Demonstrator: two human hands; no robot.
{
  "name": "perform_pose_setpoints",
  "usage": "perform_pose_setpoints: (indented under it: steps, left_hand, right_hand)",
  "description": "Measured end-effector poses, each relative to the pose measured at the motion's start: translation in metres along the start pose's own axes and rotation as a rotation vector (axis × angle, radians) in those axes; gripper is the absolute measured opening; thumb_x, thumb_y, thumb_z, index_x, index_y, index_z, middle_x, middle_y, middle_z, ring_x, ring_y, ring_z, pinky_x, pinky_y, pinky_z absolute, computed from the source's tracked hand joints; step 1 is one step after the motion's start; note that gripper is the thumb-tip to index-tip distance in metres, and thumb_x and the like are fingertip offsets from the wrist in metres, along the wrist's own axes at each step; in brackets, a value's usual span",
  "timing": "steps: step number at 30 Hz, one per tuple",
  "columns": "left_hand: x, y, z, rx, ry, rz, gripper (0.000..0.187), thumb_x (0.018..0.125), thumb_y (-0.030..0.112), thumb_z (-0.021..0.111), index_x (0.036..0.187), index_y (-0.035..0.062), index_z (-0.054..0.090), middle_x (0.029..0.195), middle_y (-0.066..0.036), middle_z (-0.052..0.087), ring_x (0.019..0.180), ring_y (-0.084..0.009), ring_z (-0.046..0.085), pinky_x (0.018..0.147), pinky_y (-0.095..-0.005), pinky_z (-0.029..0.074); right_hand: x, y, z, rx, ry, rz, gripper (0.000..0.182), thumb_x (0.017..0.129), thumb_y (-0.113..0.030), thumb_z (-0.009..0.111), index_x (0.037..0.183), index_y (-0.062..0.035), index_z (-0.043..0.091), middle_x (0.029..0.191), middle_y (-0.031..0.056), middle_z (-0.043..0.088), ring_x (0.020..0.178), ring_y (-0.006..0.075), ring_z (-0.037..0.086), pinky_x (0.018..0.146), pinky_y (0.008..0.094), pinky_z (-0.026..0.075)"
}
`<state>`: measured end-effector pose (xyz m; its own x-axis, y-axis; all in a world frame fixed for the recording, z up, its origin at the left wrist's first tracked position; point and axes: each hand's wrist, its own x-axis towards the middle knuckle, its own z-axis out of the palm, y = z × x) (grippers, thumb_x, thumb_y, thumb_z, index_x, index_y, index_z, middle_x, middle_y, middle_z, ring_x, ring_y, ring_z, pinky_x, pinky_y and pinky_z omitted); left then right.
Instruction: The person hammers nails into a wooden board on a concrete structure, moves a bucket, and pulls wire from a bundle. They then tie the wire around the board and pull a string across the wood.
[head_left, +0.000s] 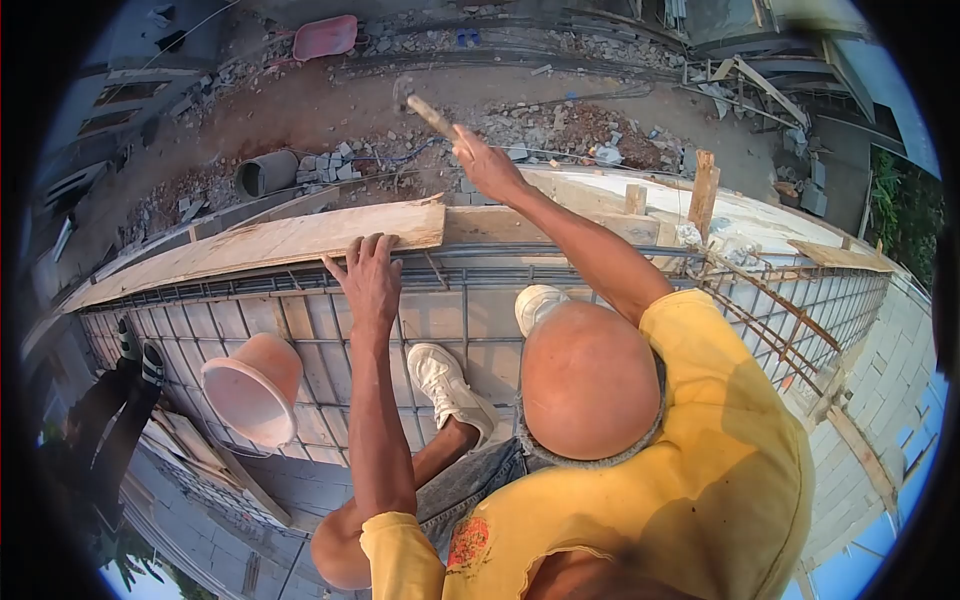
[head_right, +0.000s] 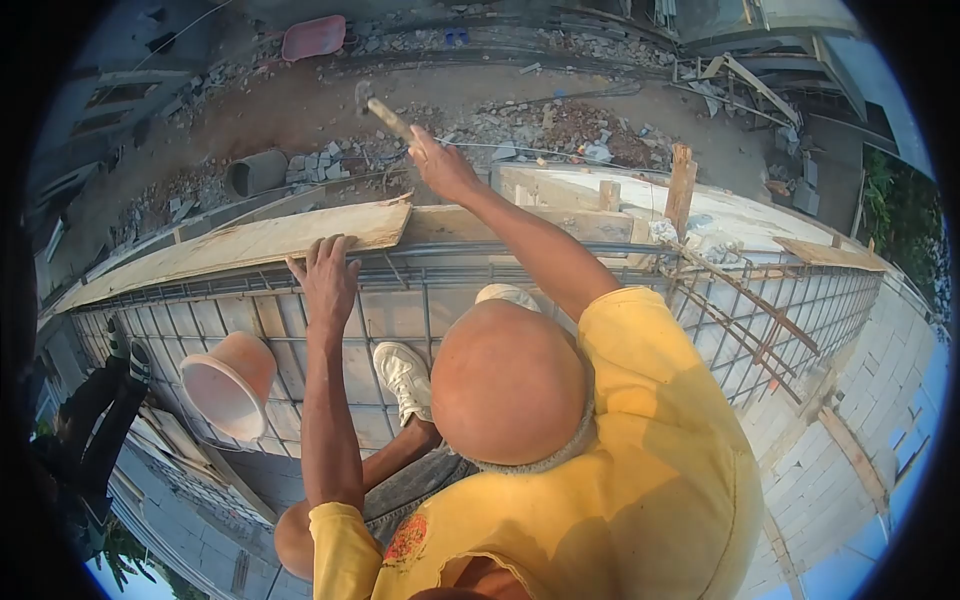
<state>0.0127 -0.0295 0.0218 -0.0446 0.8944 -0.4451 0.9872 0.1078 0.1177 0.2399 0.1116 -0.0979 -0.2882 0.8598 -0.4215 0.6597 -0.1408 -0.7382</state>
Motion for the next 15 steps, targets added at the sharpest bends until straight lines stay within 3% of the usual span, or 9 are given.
perform_pose_setpoints:
  steps: [1,2,5,7,8,10,13,14,15]
  left_hand:
    - [-0.006,0.000,0.001,-0.006,-0.012,-0.003,0.047,0.086,0.019,0.075,0.130,0.0192,0.060,0.136,-0.001,0.058,0.137,-0.0271,0.046,0.115,-0.0757,0.015]
    - [-0.006,-0.009,0.000,0.009,-0.012,0.006,0.047,0.085,0.019,0.076,0.129,0.0210,0.060,0.137,0.001,0.057,0.137,-0.0265,0.046,0.116,-0.0755,0.014]
    - [-0.015,-0.008,0.013,0.027,-0.007,0.020,0.050,0.082,0.016,0.078,0.128,0.0235,0.059,0.136,0.003,0.057,0.135,-0.0256,0.046,0.116,-0.0754,0.015]
    - [-0.001,-0.002,0.012,-0.012,0.070,0.004,0.049,0.082,0.016,0.078,0.127,0.0233,0.059,0.135,0.003,0.057,0.135,-0.0255,0.046,0.116,-0.0755,0.015]
    - [-0.001,0.002,0.002,-0.005,0.016,0.001,0.048,0.084,0.020,0.076,0.129,0.0162,0.059,0.132,-0.004,0.059,0.134,-0.0297,0.048,0.115,-0.0729,0.017]
    - [-0.006,-0.001,0.002,-0.003,0.026,0.022,0.047,0.085,0.019,0.076,0.129,0.0164,0.059,0.133,-0.004,0.059,0.134,-0.0298,0.048,0.115,-0.0730,0.017]
    - [-0.003,-0.002,0.007,-0.018,0.056,0.032,0.047,0.084,0.018,0.076,0.129,0.0177,0.059,0.133,-0.003,0.059,0.134,-0.0295,0.048,0.115,-0.0734,0.016]
    - [-0.002,-0.003,0.008,-0.022,0.068,0.030,0.048,0.084,0.018,0.076,0.129,0.0183,0.059,0.134,-0.003,0.058,0.134,-0.0292,0.048,0.115,-0.0735,0.016]
    - [-0.002,-0.004,0.010,-0.025,0.060,0.022,0.048,0.084,0.017,0.076,0.128,0.0189,0.059,0.134,-0.001,0.058,0.135,-0.0281,0.047,0.115,-0.0742,0.016]
  right_hand:
    - [-0.021,0.050,0.046,-0.344,-0.499,-0.096,0.059,0.104,-0.038,0.048,0.155,-0.0113,0.036,0.123,0.0326,0.064,0.112,0.0490,0.063,0.095,0.0511,0.050]
    - [-0.045,0.034,0.050,-0.164,-0.456,0.074,0.057,0.104,-0.038,0.046,0.153,-0.0099,0.040,0.135,0.0279,0.060,0.122,0.0463,0.058,0.105,0.0489,0.045]
    - [0.008,0.059,0.015,-0.067,-0.550,-0.075,0.055,0.105,-0.038,0.046,0.151,-0.0086,0.044,0.137,0.0247,0.059,0.124,0.0447,0.057,0.106,0.0492,0.044]
    - [0.030,0.035,-0.036,-0.042,-0.191,-0.126,0.055,0.104,-0.042,0.047,0.149,-0.0108,0.047,0.123,0.0211,0.068,0.110,0.0379,0.066,0.095,0.0471,0.049]
    - [0.046,0.018,-0.055,-0.039,0.050,-0.178,0.057,0.105,-0.044,0.045,0.150,-0.0101,0.046,0.119,0.0207,0.069,0.104,0.0363,0.068,0.091,0.0469,0.051]
    - [0.069,-0.032,-0.098,0.179,0.346,-0.192,0.060,0.106,-0.047,0.045,0.151,-0.0067,0.043,0.123,0.0266,0.066,0.100,0.0353,0.069,0.085,0.0459,0.053]
    - [0.072,-0.073,-0.125,0.227,0.587,-0.170,0.059,0.107,-0.041,0.045,0.150,-0.0015,0.042,0.112,0.0246,0.069,0.087,0.0348,0.069,0.075,0.0441,0.053]
    - [0.057,-0.079,-0.104,0.278,0.638,-0.140,0.054,0.106,-0.035,0.048,0.150,-0.0039,0.042,0.104,0.0254,0.070,0.083,0.0416,0.068,0.069,0.0471,0.051]
    - [0.029,-0.058,-0.068,0.276,0.436,-0.039,0.054,0.106,-0.035,0.049,0.150,-0.0054,0.042,0.112,0.0284,0.067,0.093,0.0429,0.067,0.079,0.0479,0.051]
